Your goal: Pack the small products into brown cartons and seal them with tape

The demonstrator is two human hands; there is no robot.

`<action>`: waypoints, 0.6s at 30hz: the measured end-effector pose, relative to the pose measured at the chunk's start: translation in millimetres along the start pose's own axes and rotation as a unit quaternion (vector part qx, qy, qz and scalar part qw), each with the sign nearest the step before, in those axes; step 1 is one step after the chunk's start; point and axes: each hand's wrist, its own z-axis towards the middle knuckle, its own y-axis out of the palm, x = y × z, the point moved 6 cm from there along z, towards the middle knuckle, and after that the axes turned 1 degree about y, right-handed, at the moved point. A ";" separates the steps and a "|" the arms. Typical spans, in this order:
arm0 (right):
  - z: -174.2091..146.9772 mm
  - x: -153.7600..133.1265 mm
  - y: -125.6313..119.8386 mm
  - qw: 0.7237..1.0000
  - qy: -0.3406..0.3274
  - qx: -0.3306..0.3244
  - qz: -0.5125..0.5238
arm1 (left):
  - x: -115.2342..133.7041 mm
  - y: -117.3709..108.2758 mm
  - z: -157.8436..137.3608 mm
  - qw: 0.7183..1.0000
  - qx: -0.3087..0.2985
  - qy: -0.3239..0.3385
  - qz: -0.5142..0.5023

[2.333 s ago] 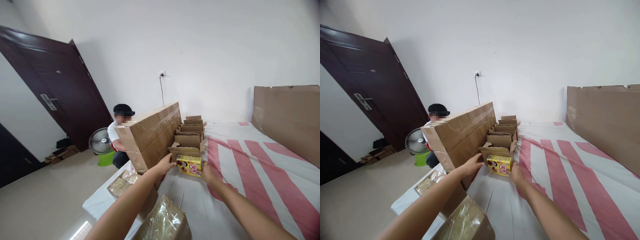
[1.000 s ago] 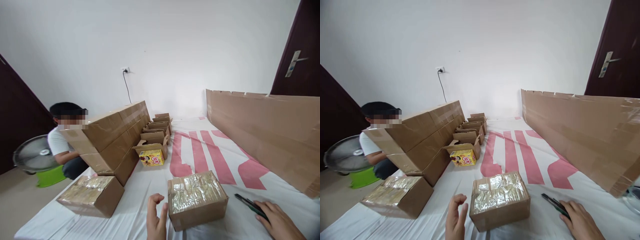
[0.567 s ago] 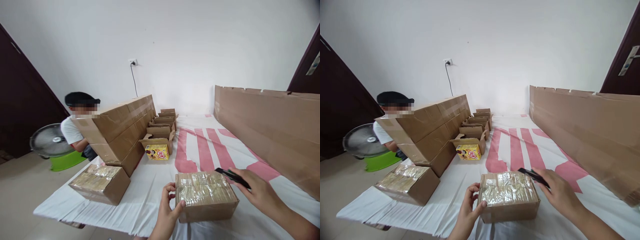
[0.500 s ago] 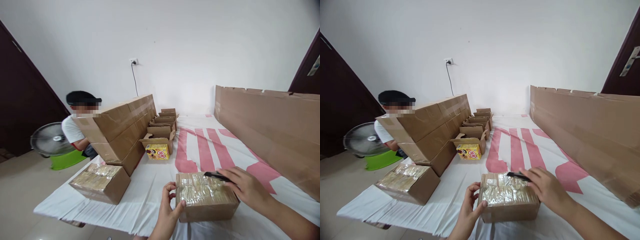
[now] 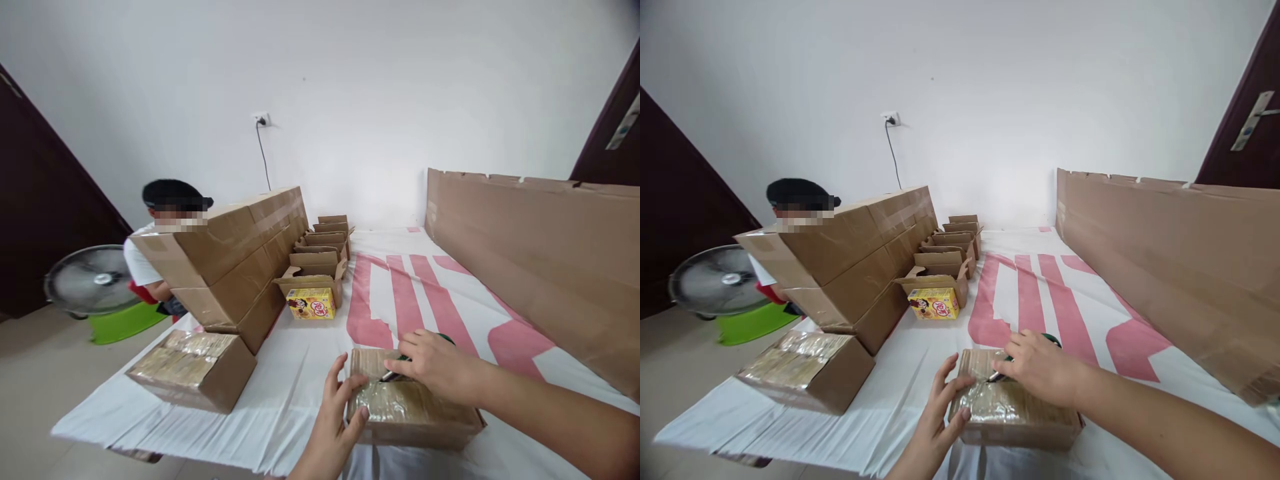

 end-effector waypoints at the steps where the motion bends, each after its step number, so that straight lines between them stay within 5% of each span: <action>1: -6.4 0.4 -1.6 1.000 -0.004 -0.002 -0.020 | 3.7 -0.4 0.8 0.999 -0.017 0.002 0.028; 8: -65.0 13.9 -10.3 0.995 0.025 0.026 -0.096 | 8.7 0.4 -0.6 0.996 0.008 0.024 0.088; 18: -113.0 22.4 -26.1 0.994 0.079 0.021 -0.065 | 16.7 13.8 2.8 0.978 0.006 0.096 0.186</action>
